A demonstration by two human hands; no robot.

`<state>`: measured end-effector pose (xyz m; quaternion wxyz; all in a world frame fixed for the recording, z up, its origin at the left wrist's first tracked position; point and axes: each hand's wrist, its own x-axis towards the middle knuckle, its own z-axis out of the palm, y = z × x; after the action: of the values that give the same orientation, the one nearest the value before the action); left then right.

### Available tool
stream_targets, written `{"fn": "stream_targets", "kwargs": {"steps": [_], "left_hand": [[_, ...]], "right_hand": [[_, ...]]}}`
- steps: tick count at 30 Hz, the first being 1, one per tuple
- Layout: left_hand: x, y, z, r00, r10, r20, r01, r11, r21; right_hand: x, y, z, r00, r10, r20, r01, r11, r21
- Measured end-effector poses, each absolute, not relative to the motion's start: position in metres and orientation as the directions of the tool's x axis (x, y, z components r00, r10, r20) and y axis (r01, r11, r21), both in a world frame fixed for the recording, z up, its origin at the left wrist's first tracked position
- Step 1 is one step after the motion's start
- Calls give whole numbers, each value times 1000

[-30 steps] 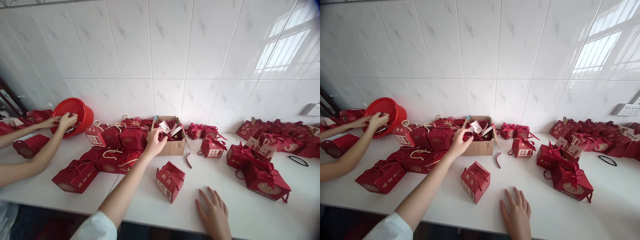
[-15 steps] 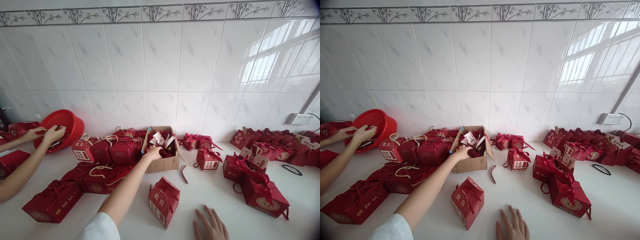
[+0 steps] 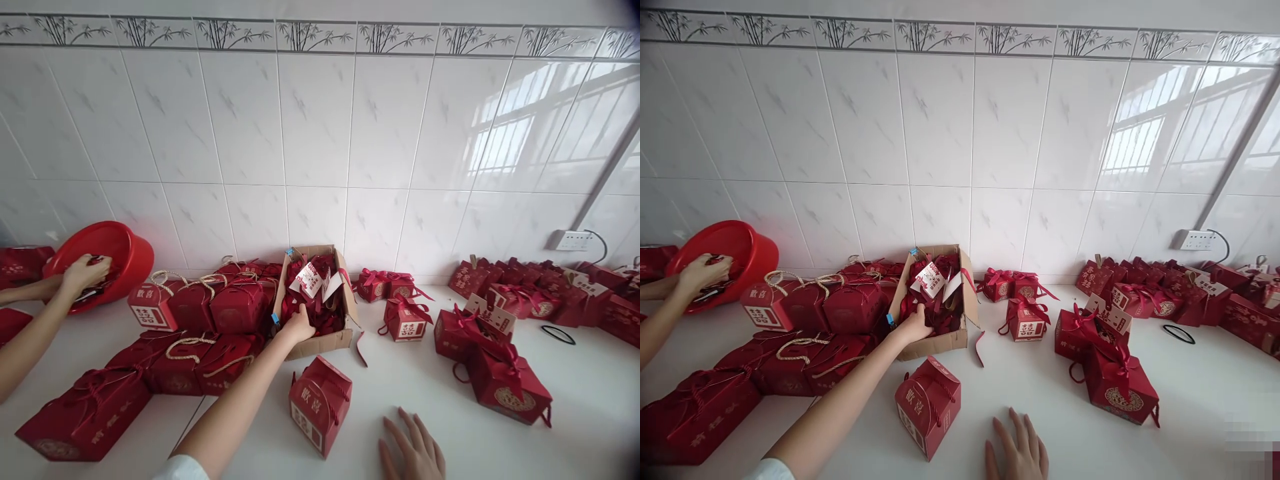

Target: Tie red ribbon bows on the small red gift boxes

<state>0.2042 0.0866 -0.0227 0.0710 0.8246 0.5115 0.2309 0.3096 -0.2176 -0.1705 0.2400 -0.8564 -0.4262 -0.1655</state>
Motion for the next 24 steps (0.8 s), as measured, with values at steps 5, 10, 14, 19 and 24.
{"fn": "stream_targets", "kwargs": {"steps": [5, 10, 14, 19, 24], "left_hand": [[199, 73, -27, 459, 870, 179, 745, -487, 455], [196, 61, -19, 402, 835, 377, 633, -551, 544], [181, 47, 10, 258, 729, 634, 452, -671, 588], [125, -16, 32, -99, 788, 607, -127, -616, 778], [66, -106, -41, -148, 938, 314, -219, -341, 914]], "right_hand": [[310, -225, -164, 572, 672, 470, 820, -463, -336], [309, -225, -168, 572, 646, 505, 820, -436, -371], [312, -220, -178, 563, 610, 558, 826, -393, -404], [320, -225, -169, 562, 596, 574, 802, -225, -553], [296, -256, -132, 603, 615, 508, 536, 160, -829]]}}
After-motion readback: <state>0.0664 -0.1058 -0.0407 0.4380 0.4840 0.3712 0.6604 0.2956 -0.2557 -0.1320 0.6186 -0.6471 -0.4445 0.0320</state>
